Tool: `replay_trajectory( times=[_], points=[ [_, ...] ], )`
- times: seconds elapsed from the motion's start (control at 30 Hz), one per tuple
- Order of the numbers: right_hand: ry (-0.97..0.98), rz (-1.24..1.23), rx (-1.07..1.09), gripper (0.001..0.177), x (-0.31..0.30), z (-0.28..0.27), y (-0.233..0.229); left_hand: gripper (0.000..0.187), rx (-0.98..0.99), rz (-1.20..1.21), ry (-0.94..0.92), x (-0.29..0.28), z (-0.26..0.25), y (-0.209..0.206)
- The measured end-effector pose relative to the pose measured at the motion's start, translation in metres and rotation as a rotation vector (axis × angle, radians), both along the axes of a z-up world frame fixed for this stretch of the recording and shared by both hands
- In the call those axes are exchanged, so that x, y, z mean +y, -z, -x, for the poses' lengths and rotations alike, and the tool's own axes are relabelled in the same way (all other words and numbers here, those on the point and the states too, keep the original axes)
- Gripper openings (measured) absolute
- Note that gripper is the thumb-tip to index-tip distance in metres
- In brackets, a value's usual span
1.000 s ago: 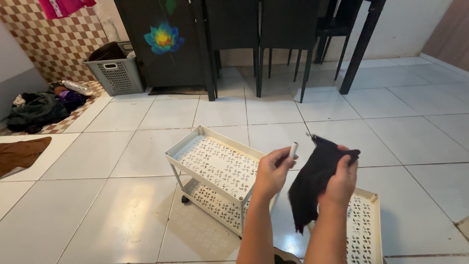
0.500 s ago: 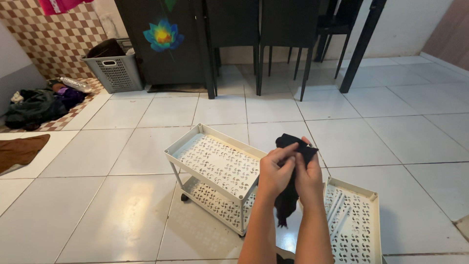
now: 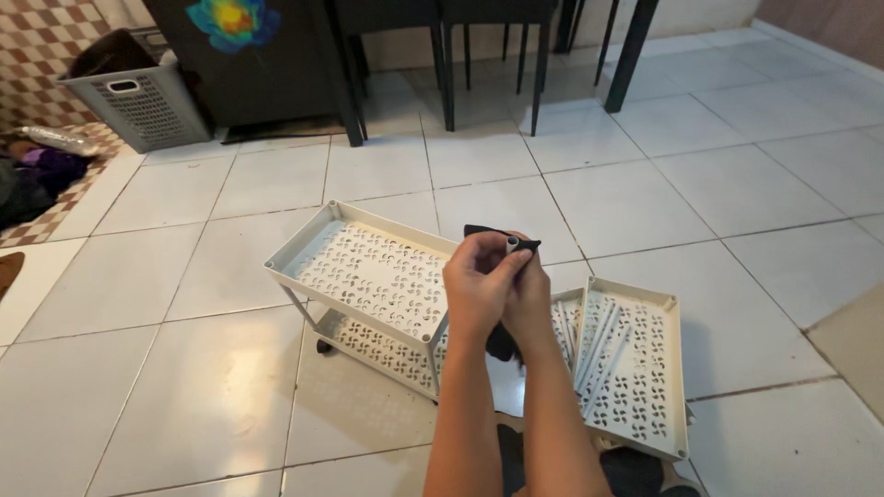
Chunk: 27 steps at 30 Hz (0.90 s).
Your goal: The person wipes a white perforated plastic shelf with a black cloth, then places it onto a two-tier rolling cart frame. The person then wipes a metal pole and inserts it into the cart's corner holes to complete assembly.
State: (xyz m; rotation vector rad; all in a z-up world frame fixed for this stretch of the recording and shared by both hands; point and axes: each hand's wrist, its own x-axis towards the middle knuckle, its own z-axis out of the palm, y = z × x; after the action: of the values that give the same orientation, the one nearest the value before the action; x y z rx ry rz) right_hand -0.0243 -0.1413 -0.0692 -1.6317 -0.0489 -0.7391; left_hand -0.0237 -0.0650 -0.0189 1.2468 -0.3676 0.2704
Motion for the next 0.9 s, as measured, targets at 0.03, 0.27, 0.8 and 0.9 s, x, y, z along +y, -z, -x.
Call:
replay_trajectory(
  times=[0.03, 0.27, 0.8, 0.9],
  points=[
    [0.013, -0.043, 0.016, 0.031, 0.002, -0.005, 0.004, 0.020, 0.012, 0.020, -0.022, 0.001, 0.001, -0.002],
    [0.073, 0.058, 0.032, 0.034, 0.005, -0.005, 0.010, 0.017, 0.046, -0.102, 0.108, 0.018, -0.002, -0.009],
    [0.239, 0.477, -0.118, 0.022, 0.017, -0.008, 0.020, 0.015, 0.019, 0.574, -0.076, 0.040, -0.017, 0.002],
    [0.288, 0.547, -0.123, 0.020, 0.013, -0.013, 0.030, 0.012, 0.006, 0.678, -0.088, 0.049, -0.017, 0.001]
  ],
)
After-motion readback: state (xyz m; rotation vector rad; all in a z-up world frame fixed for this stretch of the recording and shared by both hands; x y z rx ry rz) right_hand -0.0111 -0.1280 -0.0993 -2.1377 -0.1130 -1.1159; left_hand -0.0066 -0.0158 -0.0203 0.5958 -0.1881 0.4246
